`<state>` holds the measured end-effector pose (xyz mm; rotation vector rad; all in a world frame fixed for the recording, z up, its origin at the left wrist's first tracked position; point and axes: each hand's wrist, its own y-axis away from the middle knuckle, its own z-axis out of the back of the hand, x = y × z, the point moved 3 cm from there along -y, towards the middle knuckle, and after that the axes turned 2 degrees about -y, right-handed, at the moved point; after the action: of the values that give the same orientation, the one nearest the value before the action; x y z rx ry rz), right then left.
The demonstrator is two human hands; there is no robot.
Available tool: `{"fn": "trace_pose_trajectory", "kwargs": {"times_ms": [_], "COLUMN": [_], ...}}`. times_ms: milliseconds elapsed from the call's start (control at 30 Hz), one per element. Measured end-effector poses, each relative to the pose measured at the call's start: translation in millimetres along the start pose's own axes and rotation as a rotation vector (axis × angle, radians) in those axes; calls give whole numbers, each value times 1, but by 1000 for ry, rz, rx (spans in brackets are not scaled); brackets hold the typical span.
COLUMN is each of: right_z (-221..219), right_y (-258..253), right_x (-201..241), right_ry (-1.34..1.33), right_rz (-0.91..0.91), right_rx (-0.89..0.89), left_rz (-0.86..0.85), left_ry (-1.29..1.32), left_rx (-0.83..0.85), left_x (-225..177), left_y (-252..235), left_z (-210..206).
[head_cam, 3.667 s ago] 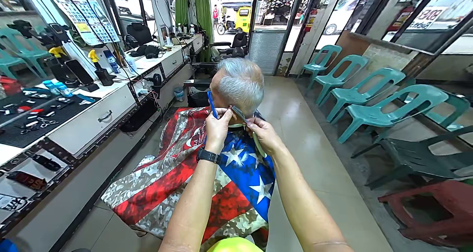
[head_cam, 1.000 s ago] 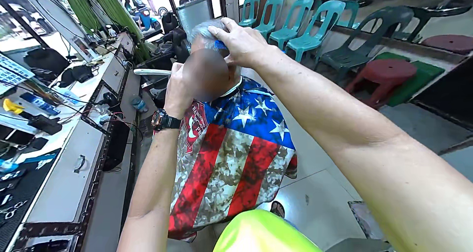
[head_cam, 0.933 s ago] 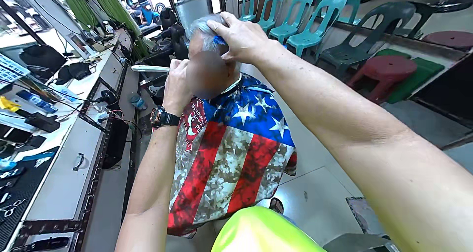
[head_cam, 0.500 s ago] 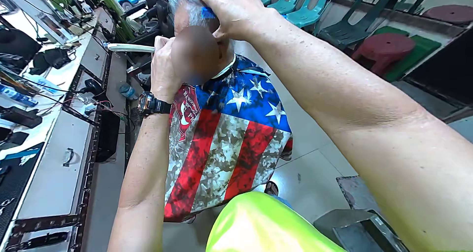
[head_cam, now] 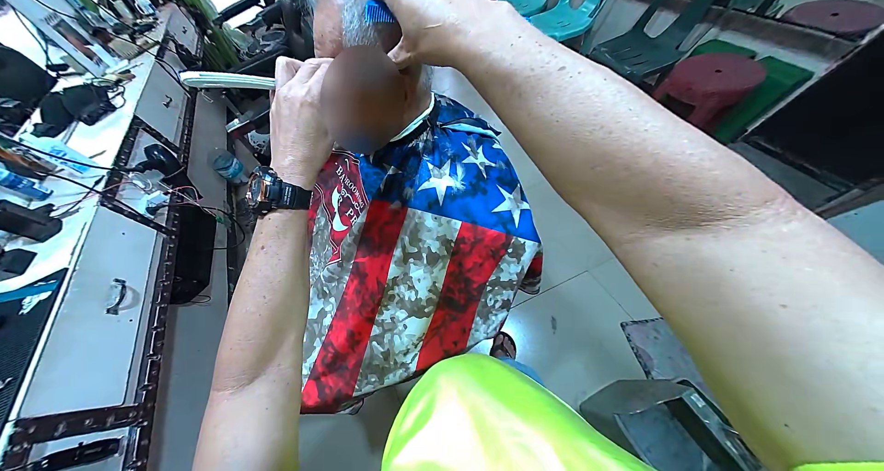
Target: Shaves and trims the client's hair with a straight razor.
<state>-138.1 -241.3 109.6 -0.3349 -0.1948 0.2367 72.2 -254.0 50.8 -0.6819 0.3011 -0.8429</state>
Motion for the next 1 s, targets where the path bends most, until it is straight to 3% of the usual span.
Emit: {"fn": "trace_pose_trajectory", "kwargs": {"times_ms": [633, 1000], "right_z": [1, 2], "right_y": [0, -2], "right_x": [2, 0], "right_ry": [27, 35], "right_rz": [8, 43], "right_rx": [-11, -48], "left_rz": [-2, 29], "left_ry": [-29, -55], "left_rx": [-16, 117], "left_x": [-3, -7], "left_y": [-1, -6], "left_z": [-2, 7]}}
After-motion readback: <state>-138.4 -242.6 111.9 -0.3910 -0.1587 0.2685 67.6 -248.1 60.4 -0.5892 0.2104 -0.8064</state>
